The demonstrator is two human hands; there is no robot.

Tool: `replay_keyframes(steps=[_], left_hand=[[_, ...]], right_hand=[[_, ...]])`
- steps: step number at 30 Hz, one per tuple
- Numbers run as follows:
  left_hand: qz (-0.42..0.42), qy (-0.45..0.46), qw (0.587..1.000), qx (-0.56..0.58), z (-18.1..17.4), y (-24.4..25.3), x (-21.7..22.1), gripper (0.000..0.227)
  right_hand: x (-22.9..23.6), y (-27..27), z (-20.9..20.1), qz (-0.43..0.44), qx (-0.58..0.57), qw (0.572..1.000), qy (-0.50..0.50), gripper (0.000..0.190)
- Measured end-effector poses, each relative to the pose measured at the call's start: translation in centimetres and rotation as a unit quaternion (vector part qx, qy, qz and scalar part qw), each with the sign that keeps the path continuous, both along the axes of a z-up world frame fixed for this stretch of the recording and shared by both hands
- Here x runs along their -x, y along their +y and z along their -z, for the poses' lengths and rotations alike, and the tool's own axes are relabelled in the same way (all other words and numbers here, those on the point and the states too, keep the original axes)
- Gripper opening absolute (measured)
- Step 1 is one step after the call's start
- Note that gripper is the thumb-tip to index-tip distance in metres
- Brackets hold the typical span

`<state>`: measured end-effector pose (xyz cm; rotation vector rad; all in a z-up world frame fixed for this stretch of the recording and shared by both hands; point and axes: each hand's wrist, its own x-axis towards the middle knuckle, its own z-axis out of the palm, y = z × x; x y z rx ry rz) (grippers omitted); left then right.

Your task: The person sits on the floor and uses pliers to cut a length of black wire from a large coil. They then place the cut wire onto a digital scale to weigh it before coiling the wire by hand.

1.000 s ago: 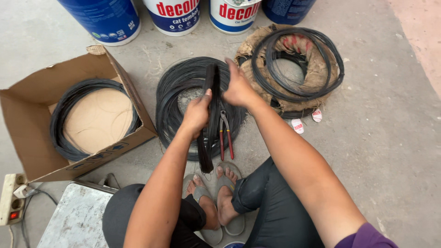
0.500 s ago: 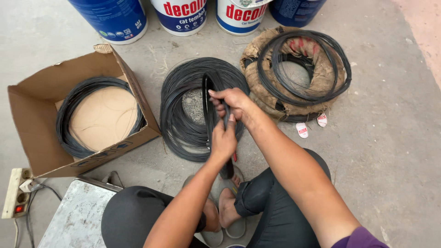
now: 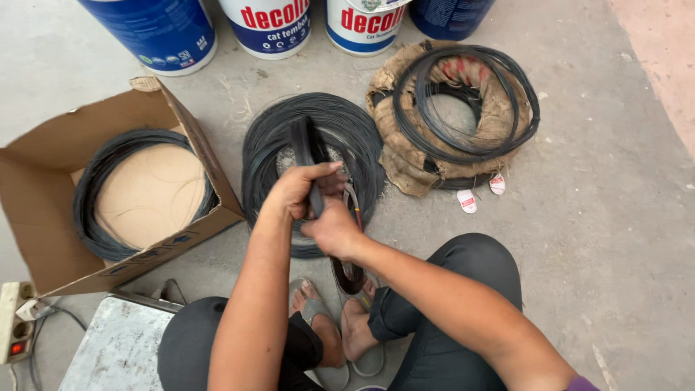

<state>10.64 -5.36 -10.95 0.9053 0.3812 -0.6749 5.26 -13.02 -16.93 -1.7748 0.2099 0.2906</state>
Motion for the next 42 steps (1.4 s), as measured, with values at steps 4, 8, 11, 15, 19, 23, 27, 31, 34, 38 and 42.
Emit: replay_keyframes(steps=[4, 8, 11, 15, 19, 23, 27, 31, 34, 38, 42], left_hand=[[-0.046, 0.059, 0.997, 0.015, 2.5, 0.8, -2.4, 0.009], [-0.035, 0.025, 0.996, -0.083, 2.4, 0.8, -1.9, 0.013], [-0.023, 0.017, 0.99, -0.14, 3.1, 0.6, -1.5, 0.011], [-0.018, 0.012, 0.986, -0.167, 1.6, 1.5, -1.1, 0.008], [-0.004, -0.007, 0.985, -0.172, 1.6, 2.3, -1.4, 0.006], [-0.016, -0.008, 0.988, -0.154, 2.6, 2.6, -1.9, 0.011], [-0.021, -0.013, 0.989, -0.145, 3.2, 2.2, -1.8, 0.014], [-0.032, 0.01, 0.99, -0.139, 2.5, 2.3, -1.8, 0.009], [-0.025, 0.008, 0.99, -0.135, 2.4, 2.2, -2.1, 0.011], [-0.017, 0.002, 0.991, -0.131, 2.7, 2.1, -2.2, 0.01], [-0.002, -0.026, 0.991, -0.128, 0.1, 1.6, -1.8, 0.004]], right_hand=[[3.0, 0.7, -1.4, -0.016, 0.041, 0.998, 0.034, 0.015], [3.2, 1.4, -0.3, 0.008, 0.056, 0.998, 0.025, 0.013], [3.7, 1.2, -1.1, -0.01, -0.009, 0.999, 0.033, 0.017], [-1.4, -4.8, -6.7, -0.422, 0.069, 0.902, 0.063, 0.068], [-5.1, -10.5, 1.3, -0.291, -0.272, 0.881, 0.254, 0.065], [-6.4, -12.0, 16.3, 0.078, 0.173, 0.968, 0.163, 0.028], [-5.2, -11.0, 20.7, 0.012, 0.338, 0.927, 0.164, 0.039], [-4.4, -9.0, 20.7, 0.002, 0.33, 0.921, 0.206, 0.049], [-4.2, -8.3, 21.0, 0.039, 0.314, 0.924, 0.216, 0.066], [-3.6, -7.3, 20.5, 0.14, 0.182, 0.945, 0.233, 0.071], [-3.2, -4.4, 13.2, 0.2, 0.036, 0.953, 0.225, 0.069]])
